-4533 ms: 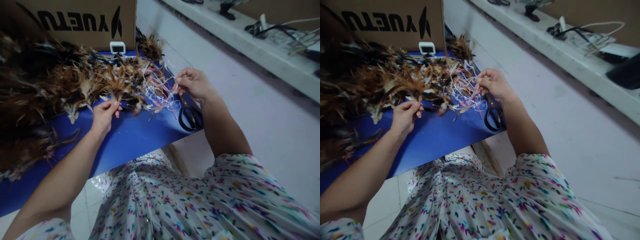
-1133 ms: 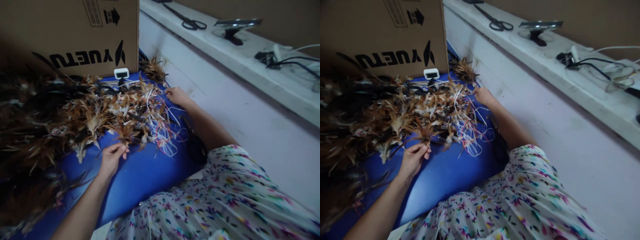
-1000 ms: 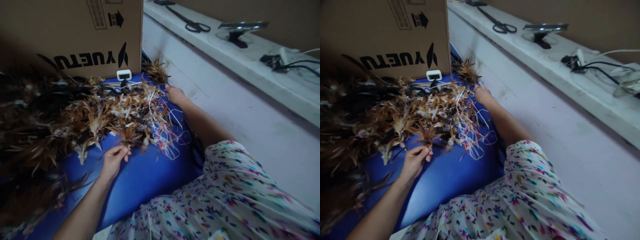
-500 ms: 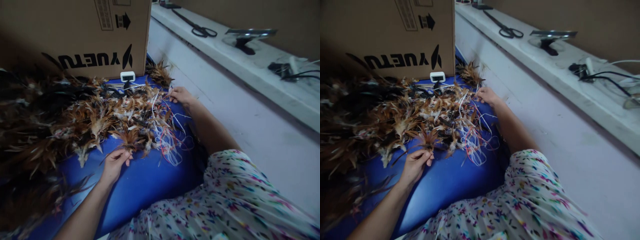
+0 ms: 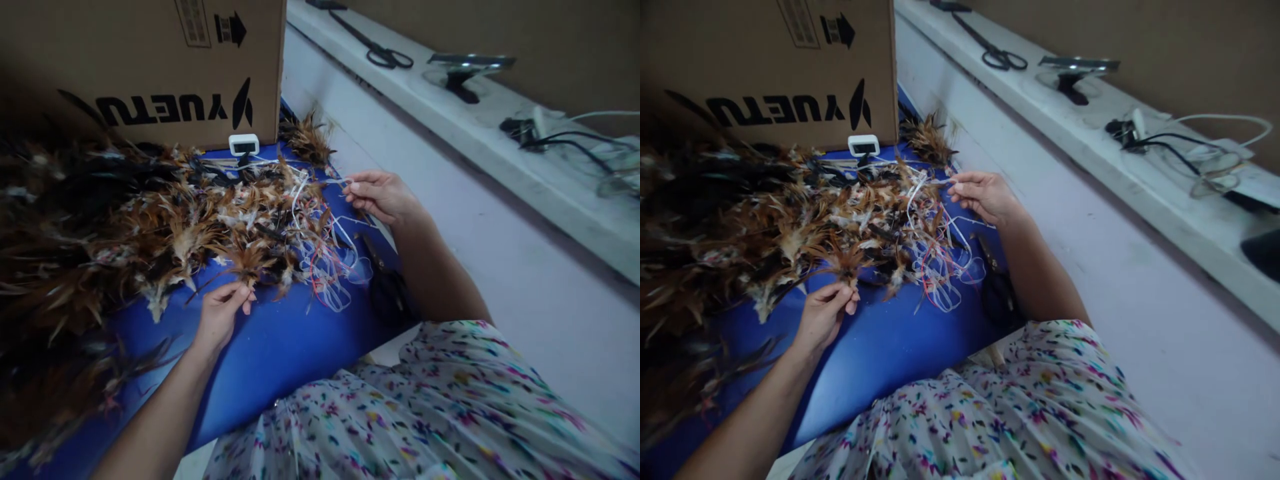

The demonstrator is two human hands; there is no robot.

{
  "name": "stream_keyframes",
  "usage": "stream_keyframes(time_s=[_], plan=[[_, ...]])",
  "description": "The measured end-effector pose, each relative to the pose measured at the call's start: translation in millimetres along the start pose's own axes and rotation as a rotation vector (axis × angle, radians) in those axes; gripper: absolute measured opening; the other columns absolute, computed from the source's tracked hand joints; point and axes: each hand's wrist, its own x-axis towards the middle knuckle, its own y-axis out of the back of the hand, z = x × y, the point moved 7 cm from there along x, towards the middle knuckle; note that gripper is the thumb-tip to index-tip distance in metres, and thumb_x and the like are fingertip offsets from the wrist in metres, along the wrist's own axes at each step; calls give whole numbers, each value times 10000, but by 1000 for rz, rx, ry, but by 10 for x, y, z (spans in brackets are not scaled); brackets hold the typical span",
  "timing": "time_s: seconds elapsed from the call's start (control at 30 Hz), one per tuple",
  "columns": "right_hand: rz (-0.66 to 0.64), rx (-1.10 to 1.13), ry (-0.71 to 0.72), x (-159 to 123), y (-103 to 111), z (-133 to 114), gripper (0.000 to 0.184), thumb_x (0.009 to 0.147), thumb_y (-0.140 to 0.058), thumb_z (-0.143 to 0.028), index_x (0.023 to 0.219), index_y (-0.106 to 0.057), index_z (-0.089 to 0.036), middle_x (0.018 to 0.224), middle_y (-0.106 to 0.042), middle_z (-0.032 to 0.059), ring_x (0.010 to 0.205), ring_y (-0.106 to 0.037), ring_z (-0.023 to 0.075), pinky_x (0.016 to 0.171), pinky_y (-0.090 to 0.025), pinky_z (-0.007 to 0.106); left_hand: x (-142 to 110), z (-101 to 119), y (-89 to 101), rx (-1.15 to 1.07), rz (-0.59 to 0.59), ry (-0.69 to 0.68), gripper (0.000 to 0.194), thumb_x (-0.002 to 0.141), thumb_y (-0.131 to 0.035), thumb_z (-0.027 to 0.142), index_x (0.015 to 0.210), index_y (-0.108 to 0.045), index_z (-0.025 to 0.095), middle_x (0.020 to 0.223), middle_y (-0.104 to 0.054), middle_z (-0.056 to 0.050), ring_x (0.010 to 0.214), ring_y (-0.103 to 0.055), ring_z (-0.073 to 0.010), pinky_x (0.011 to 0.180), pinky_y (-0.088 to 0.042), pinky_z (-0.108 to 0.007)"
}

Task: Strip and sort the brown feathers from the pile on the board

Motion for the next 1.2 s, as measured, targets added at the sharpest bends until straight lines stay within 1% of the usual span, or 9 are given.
stream_keyframes(time_s=[0.07,0.17,0.3,0.37,0.47,0.57,0.87,1.07,1.2], plan=[[5,-49,31,-157,-41,-48,185,727,-849,-242,812,-703,-167,718,-713,13,581,-623,80,494,-487,184,8,7,0,-9,13,-2,339,651,-875,483,651,-761,164,502,-613,-11,472,-489,-87,533,-401,-244],[-4,-163,120,-475,-241,-127,203,767,-825,-354,783,-706,-191,677,-689,6,548,-584,92,505,-479,227,8,19,-22,-33,15,-3,341,650,-875,475,650,-753,157,522,-624,-16,470,-495,-85,506,-396,-239],[-17,-379,301,-956,-727,-193,171,802,-782,-386,771,-710,-234,675,-682,-8,590,-585,124,587,-490,277,6,30,-52,-110,28,13,390,580,-909,487,665,-741,145,569,-656,-19,439,-486,-63,473,-386,-225],[-115,-479,384,-1146,-1065,-159,120,823,-742,-330,754,-704,-239,709,-697,-11,638,-609,136,644,-507,290,15,39,-75,-145,9,24,405,570,-914,490,650,-724,141,557,-641,-7,432,-482,-57,459,-383,-214],[-172,-531,423,-1273,-1443,-19,69,842,-678,-230,779,-703,-237,765,-717,-8,711,-643,154,703,-517,302,29,64,-79,-220,0,32,419,543,-931,476,627,-694,141,582,-648,-1,435,-479,-45,454,-385,-200],[-161,-561,401,-1245,-1644,173,76,873,-652,-246,824,-709,-233,785,-714,3,725,-650,165,697,-513,308,38,70,-69,-272,-6,47,431,523,-940,478,645,-690,149,603,-648,11,447,-479,-43,462,-404,-196],[-175,-439,310,-1162,-1759,576,140,898,-636,-359,872,-689,-232,741,-681,-5,633,-617,140,557,-504,264,53,12,-39,-239,-25,22,388,614,-905,485,715,-736,150,536,-545,35,485,-500,-59,493,-397,-202],[-180,-489,342,-1181,-1768,581,123,903,-633,-325,865,-702,-231,768,-704,-6,640,-623,132,599,-510,267,28,43,-67,-162,-11,-11,332,672,-881,456,671,-739,155,535,-549,23,490,-496,-67,500,-406,-219],[-153,-573,367,-1185,-1768,551,121,903,-634,-320,853,-710,-239,797,-733,3,686,-649,152,660,-526,291,27,16,-102,-201,-50,18,383,617,-904,484,708,-744,149,519,-582,30,435,-496,-61,485,-422,-223]])
